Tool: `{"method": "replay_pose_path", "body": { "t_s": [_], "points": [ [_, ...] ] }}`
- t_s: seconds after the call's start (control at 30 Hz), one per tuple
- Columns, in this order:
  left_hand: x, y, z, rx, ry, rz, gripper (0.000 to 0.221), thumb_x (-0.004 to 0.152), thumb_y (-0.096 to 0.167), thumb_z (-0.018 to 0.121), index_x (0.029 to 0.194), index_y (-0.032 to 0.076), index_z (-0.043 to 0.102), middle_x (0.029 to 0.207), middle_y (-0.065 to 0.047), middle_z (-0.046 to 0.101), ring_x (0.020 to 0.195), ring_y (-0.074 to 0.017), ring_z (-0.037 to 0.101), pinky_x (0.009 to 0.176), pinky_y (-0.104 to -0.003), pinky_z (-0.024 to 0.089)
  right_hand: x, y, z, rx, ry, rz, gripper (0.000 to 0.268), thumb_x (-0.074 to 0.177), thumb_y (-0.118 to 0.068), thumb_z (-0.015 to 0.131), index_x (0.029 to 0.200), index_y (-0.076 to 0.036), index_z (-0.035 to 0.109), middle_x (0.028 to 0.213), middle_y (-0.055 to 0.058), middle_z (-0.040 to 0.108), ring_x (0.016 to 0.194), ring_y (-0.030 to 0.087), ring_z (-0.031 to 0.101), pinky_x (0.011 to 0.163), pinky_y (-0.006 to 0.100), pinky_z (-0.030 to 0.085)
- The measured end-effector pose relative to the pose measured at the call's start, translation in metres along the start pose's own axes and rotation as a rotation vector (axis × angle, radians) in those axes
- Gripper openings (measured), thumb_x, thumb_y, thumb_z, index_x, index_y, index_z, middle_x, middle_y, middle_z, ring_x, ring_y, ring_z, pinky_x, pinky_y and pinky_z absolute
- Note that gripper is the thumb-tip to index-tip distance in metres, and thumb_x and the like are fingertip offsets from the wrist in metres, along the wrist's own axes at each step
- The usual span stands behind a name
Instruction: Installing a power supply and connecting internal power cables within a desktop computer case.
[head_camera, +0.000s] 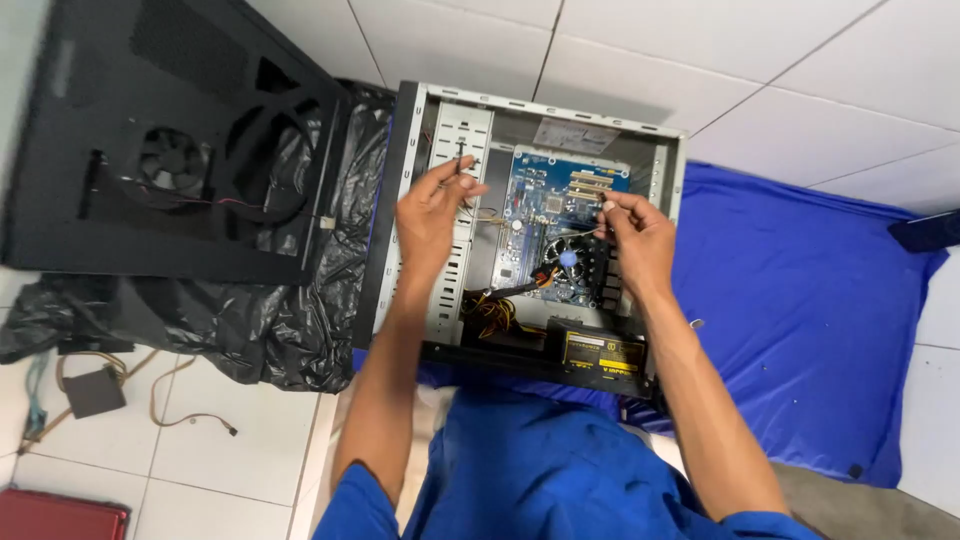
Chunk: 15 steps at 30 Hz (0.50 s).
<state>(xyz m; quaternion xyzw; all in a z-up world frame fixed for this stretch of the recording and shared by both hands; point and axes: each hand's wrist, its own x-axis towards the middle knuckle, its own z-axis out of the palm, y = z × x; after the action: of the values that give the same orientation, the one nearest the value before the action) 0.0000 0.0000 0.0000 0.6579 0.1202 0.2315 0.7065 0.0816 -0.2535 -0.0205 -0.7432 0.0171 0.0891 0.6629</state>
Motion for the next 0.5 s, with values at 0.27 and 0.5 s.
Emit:
{"method": "replay_pose_path", "body": {
  "t_s": [0.27, 0.5],
  "points": [
    [0.043, -0.104, -0.047, 0.711, -0.059, 0.319, 0.015, 0.104, 0.028, 0.068, 0.110, 0.017, 0.077, 0.083, 0.003, 0.073, 0.084, -0.0149, 0.068, 0.077, -0.029, 0.047, 0.094, 0.123, 0.008, -0.944, -0.116, -0.252, 0.006, 0.093, -0.028, 0.079, 0.099, -0.024, 0.080, 0.082, 0.005, 0.075, 0.085, 0.032, 0.073, 0.075, 0.043, 0.059],
    [0.042, -0.141, -0.053, 0.969, -0.108, 0.523, 0.012, 0.105, 0.022, 0.065, 0.108, 0.012, 0.072, 0.083, -0.003, 0.065, 0.080, -0.0219, 0.066, 0.070, -0.037, 0.048, 0.168, 0.197, 0.054, -1.157, -0.407, -0.424, 0.003, 0.087, -0.019, 0.076, 0.089, -0.017, 0.076, 0.078, 0.007, 0.069, 0.080, 0.035, 0.071, 0.073, 0.048, 0.060]
  ]
}}
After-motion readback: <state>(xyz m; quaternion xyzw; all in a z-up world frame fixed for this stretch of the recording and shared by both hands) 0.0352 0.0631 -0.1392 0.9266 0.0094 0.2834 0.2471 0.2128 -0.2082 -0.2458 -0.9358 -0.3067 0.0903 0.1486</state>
